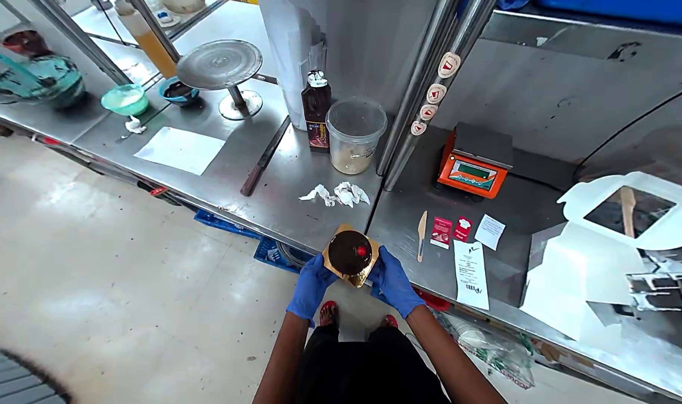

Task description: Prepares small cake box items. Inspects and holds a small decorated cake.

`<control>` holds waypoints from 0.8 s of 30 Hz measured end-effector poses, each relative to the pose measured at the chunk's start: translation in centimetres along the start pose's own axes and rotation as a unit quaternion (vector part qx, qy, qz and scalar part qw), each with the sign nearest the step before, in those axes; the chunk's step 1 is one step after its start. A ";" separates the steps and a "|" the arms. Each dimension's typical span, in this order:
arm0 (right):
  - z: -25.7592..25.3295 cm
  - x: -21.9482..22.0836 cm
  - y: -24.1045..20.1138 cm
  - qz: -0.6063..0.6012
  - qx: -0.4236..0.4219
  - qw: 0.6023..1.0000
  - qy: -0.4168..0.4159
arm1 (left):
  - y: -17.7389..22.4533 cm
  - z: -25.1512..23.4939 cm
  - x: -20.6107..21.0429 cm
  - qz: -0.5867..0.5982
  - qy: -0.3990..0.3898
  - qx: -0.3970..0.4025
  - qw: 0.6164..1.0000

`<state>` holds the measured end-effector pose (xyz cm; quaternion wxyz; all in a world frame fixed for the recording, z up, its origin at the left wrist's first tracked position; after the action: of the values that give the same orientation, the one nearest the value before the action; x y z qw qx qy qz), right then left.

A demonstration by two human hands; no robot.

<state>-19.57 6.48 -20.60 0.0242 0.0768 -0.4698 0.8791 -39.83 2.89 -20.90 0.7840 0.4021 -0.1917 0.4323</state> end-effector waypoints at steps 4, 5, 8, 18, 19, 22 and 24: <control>-1.2 -0.3 1.6 0.005 0.014 1.000 0.001 | -0.9 -1.7 -1.4 -0.012 0.004 0.000 1.000; -1.1 -0.2 0.8 0.005 0.008 1.000 0.002 | -0.5 -1.4 -0.8 -0.007 0.002 0.004 1.000; 0.0 -0.2 0.0 0.008 0.000 1.000 0.003 | -0.2 -0.1 -0.1 -0.002 0.001 0.007 1.000; -0.2 -0.2 0.6 0.017 -0.017 1.000 0.012 | -0.6 -0.4 -0.4 -0.016 0.008 0.033 0.999; -0.4 -0.3 1.0 0.019 -0.015 1.000 0.012 | -0.8 -0.8 -0.8 -0.018 0.010 0.041 0.999; -1.2 -0.4 1.4 0.034 -0.018 0.999 0.009 | -1.1 -1.5 -1.4 -0.021 0.006 0.050 0.999; -1.0 -0.6 0.9 0.053 -0.041 0.998 0.014 | -0.9 -1.1 -1.0 -0.023 -0.005 0.050 0.998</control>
<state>-19.18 6.80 -21.98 -0.0127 0.0390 -0.5081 0.8603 -39.73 3.00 -22.64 0.7716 0.4476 -0.1641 0.4211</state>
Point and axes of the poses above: each hand's wrist, its own z-axis away from the middle knuckle, its own x-axis out of the palm, y = z × x, the point moved 6 cm from there along -z, towards the middle knuckle, and after that the axes turned 14 degrees about z, right-handed, at the moved point
